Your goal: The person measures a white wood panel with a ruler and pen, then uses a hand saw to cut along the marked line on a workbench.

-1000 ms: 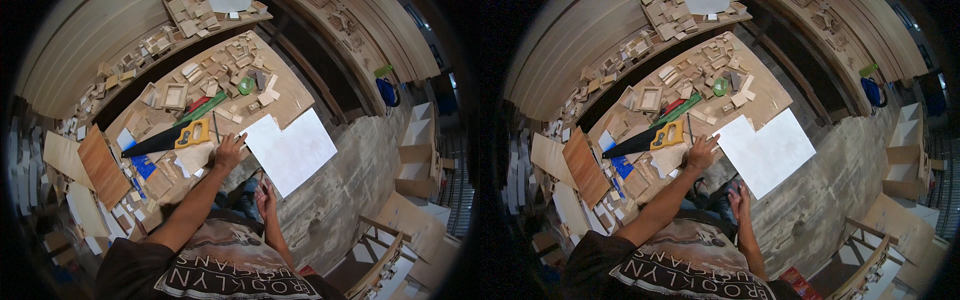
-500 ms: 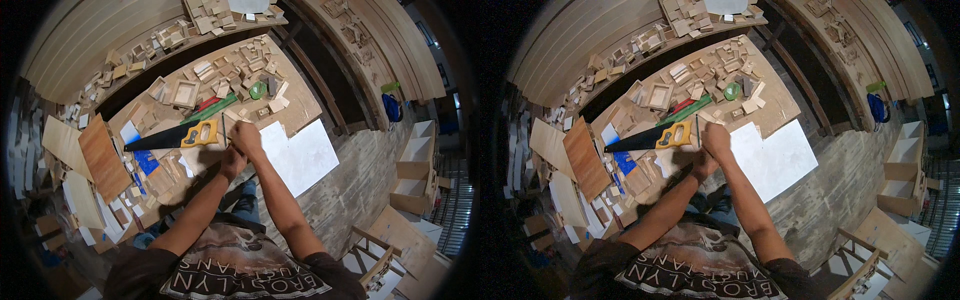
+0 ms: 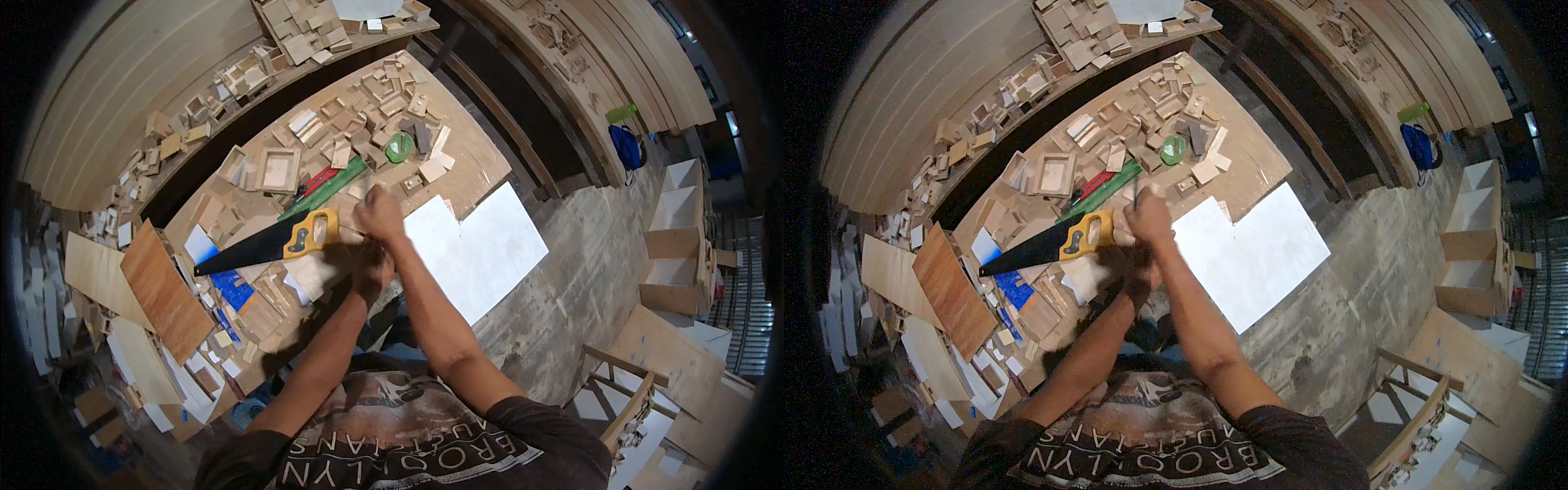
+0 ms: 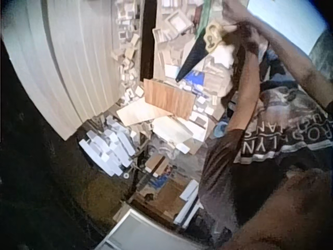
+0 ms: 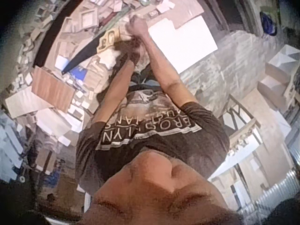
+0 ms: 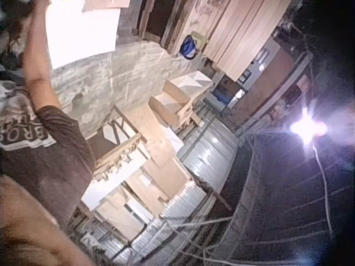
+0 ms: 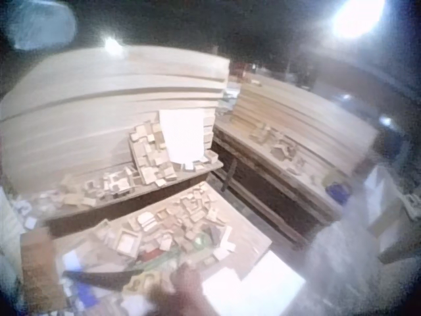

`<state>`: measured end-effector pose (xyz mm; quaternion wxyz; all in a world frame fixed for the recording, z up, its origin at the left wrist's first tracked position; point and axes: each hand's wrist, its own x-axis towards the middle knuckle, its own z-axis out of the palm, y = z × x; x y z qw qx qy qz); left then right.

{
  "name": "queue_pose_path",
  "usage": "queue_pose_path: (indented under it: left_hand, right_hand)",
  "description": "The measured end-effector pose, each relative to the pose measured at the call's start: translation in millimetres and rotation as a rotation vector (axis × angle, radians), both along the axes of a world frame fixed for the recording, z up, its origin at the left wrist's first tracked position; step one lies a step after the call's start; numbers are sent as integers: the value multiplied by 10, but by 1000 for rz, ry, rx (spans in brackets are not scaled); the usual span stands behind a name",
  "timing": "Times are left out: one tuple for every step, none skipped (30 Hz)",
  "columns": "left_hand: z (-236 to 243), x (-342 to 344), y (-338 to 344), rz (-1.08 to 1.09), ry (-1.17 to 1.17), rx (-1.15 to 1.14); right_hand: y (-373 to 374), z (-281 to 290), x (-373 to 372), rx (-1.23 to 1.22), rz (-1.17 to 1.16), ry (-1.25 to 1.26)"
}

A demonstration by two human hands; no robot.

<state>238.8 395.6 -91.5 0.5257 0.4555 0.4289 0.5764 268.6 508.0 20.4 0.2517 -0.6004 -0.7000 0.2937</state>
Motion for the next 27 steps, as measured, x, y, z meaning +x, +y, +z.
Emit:
queue_pose_path:
  left_hand:
    - [171, -54, -9, 67, 811, 169]
    - [365, -123, -21, 209, 1278, 341]
    - [569, -93, 18, 47, 1303, 189]
    - [711, -121, 45, -92, 1330, 9]
    - [919, -133, 73, -116, 1336, -23]
    - [959, -142, 66, -107, 1325, -20]
    - [982, -143, 64, -103, 1313, -12]
    - [987, -146, 58, -96, 1303, -7]
    - [925, -141, 55, -62, 1311, 22]
    - [957, -141, 57, -67, 1329, 24]
    - [1026, -147, 52, -75, 1349, 25]
    - [1058, -147, 51, -82, 1369, 26]
    - [1050, -150, 52, -80, 1367, 33]
    - [1037, -153, 54, -78, 1365, 39]
    - [1022, -153, 47, -76, 1363, 45]
    - [1006, -154, 46, -69, 1361, 56]
    - [992, -154, 43, -62, 1358, 67]
    - [979, -154, 39, -54, 1356, 78]
    - [981, -146, 40, -51, 1360, 77]
    - [984, -139, 41, -47, 1364, 76]
    - [988, -134, 42, -44, 1368, 75]
    - [983, -130, 42, -42, 1364, 84]
    - [978, -132, 41, -40, 1361, 93]
    - [973, -135, 42, -38, 1358, 102]
    - [959, -137, 42, -30, 1356, 108]
    - [945, -138, 43, -22, 1354, 114]
    - [932, -136, 41, -14, 1353, 120]
  right_hand:
    - [56, 57, 200, 70, -42, 196]
    - [20, 282, 407, -13, -102, 376]
    - [16, 69, 716, -37, -205, 536]
    - [-108, 337, 895, -227, -270, 753]
    - [-199, 320, 1135, -237, -284, 938]
    - [-340, 331, 1296, -258, -271, 968]
    - [-482, 319, 1398, -296, -309, 984]
    - [-622, 275, 1466, -336, -344, 1000]
    - [-763, 198, 1510, -339, -300, 974]
    - [-887, 102, 1554, -342, -258, 948]
    - [-994, 34, 1530, -319, -260, 936]
    - [-1056, -45, 1482, -309, -276, 928]
    - [-1077, -76, 1424, -321, -296, 868]
    - [-1089, -104, 1373, -332, -314, 807]
    - [-1096, -129, 1327, -305, -315, 774]
    - [-1087, -155, 1298, -284, -293, 727]
    - [-1074, -185, 1275, -264, -270, 681]
    - [-1072, -211, 1256, -243, -247, 634]
    - [-1076, -250, 1253, -238, -228, 627]
    - [-1077, -289, 1253, -227, -212, 618]
    - [-1075, -326, 1252, -215, -196, 609]
    - [-1073, -329, 1249, -204, -179, 598]
    - [-1073, -329, 1250, -203, -175, 599]
    - [-1073, -328, 1251, -202, -170, 600]
    - [-1074, -308, 1249, -202, -164, 600]
    - [-1075, -286, 1248, -204, -159, 593]
    - [-1077, -263, 1247, -207, -154, 585]
